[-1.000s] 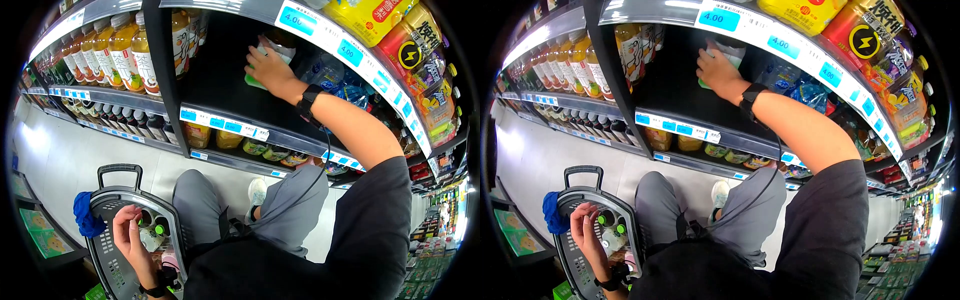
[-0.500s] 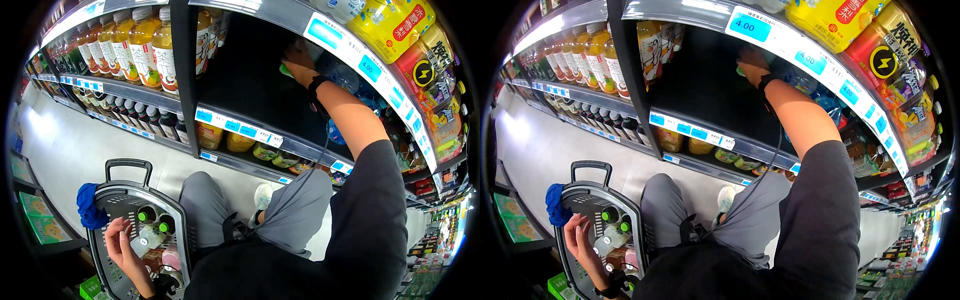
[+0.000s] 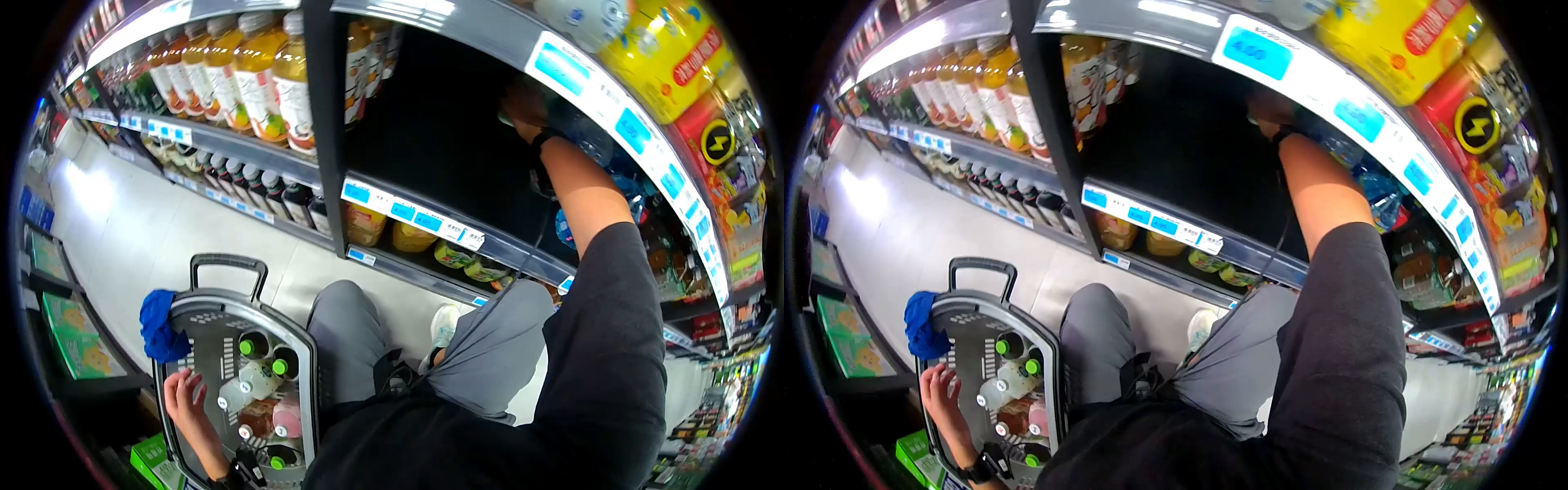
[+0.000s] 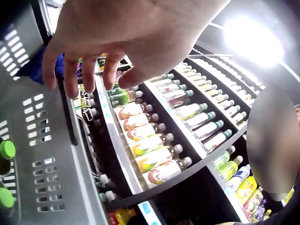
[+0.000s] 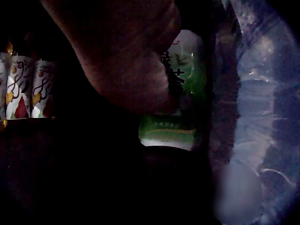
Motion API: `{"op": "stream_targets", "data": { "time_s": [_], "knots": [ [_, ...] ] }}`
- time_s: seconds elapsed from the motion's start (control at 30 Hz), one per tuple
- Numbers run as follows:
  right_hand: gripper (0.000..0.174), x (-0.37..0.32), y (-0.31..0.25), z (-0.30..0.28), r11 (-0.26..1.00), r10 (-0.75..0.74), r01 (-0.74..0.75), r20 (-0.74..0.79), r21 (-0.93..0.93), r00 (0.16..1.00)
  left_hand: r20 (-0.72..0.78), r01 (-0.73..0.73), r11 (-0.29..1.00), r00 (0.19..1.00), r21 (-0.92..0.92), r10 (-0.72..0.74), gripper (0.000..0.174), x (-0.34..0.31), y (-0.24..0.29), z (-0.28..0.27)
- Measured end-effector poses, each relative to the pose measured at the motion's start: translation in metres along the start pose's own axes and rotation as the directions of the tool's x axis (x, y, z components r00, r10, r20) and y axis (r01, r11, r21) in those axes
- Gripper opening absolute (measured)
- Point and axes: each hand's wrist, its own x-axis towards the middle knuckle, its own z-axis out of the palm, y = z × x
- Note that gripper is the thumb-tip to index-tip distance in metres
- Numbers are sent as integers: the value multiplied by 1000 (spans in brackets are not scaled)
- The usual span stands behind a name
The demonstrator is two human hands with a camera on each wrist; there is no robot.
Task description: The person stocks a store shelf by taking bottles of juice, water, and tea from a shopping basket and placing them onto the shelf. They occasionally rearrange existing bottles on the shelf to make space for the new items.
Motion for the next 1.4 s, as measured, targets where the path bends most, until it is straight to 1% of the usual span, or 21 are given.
{"op": "stream_targets", "data": {
  "time_s": [0.07, 0.13, 0.17, 0.2, 0.27, 0.33, 0.37, 0.43, 0.47, 0.53, 0.63, 0.67, 0.73, 0.93, 1.0, 1.13, 1.17, 1.2, 1.27, 1.33, 1.4],
  "knots": [
    [22, -1, -5, -33, 968, -83, 76, -20, -238, 996, 30, 68, 994, 997, 80, -70, 16, 13, -31, -15],
    [23, -17, -18, -93, 968, -202, 212, 83, -138, 976, 18, 108, 983, 994, 150, -112, 18, 3, -55, -28],
    [30, -8, -31, -108, 959, -238, 258, 158, -118, 958, 85, 94, 978, 990, 185, -111, 19, 15, -66, -18],
    [38, -1, -22, -84, 957, -231, 258, 188, -131, 955, 130, 57, 968, 987, 245, -91, 21, 18, -74, -15],
    [38, 1, -20, -68, 945, -230, 235, 50, -227, 972, 246, -76, 925, 969, 371, -19, 24, 13, -86, -7],
    [39, -3, -13, -63, 947, -210, 199, -17, -253, 977, 404, -316, 789, 910, 526, 95, 29, 18, -92, 12],
    [39, -6, -4, -63, 954, -193, 184, -15, -235, 981, 443, -361, 732, 892, 578, 90, 34, 11, -74, 27],
    [35, -5, -16, -79, 960, -249, 255, -68, 117, 966, 469, -353, 717, 882, 601, 42, 39, 11, -95, 22],
    [35, -11, -8, -76, 959, -248, 254, -66, 125, 967, 474, -387, 683, 878, 620, 67, 41, 12, -99, 32],
    [34, -48, -29, -129, 871, -215, 220, -63, 440, 975, 485, -417, 648, 870, 637, 84, 42, 15, -102, 44],
    [29, -97, -52, -200, 867, -164, 196, -110, 458, 980, 412, -419, 478, 903, 772, 124, 49, 40, -113, 61],
    [26, -117, -65, -228, 881, -138, 195, -160, 431, 977, 412, -418, 479, 903, 772, 124, 49, 49, -123, 60],
    [17, -159, -67, -253, 694, -199, 340, -285, 635, 938, 414, -404, 429, 907, 808, 74, 46, 63, -131, 66],
    [10, -213, -85, -285, 603, -247, 397, -311, 692, 918, 431, -445, 464, 891, 766, 142, 38, 74, -136, 63],
    [11, -225, -88, -289, 563, -226, 355, -274, 746, 935, 456, -548, 505, 836, 667, 305, 35, 79, -142, 59],
    [11, -232, -91, -296, 518, -244, 374, -287, 769, 926, 340, -512, 604, 859, 611, 384, 32, 71, -132, 59],
    [11, -235, -92, -299, 514, -248, 375, -285, 771, 926, 288, -548, 615, 832, 567, 475, 28, 66, -124, 59],
    [11, -236, -93, -300, 513, -248, 374, -283, 773, 926, 289, -547, 615, 832, 569, 473, 28, 61, -113, 58],
    [11, -236, -98, -302, 475, -262, 367, -270, 800, 927, 110, -537, 687, 819, 490, 563, 23, 50, -85, 54],
    [11, -235, -106, -303, 431, -264, 370, -277, 823, 924, 34, -565, 664, 773, 491, 633, 18, 36, -48, 53],
    [11, -235, -117, -308, 332, -280, 351, -264, 876, 923, -74, -541, 792, 811, 282, 580, 15, 24, -22, 52]
  ]
}}
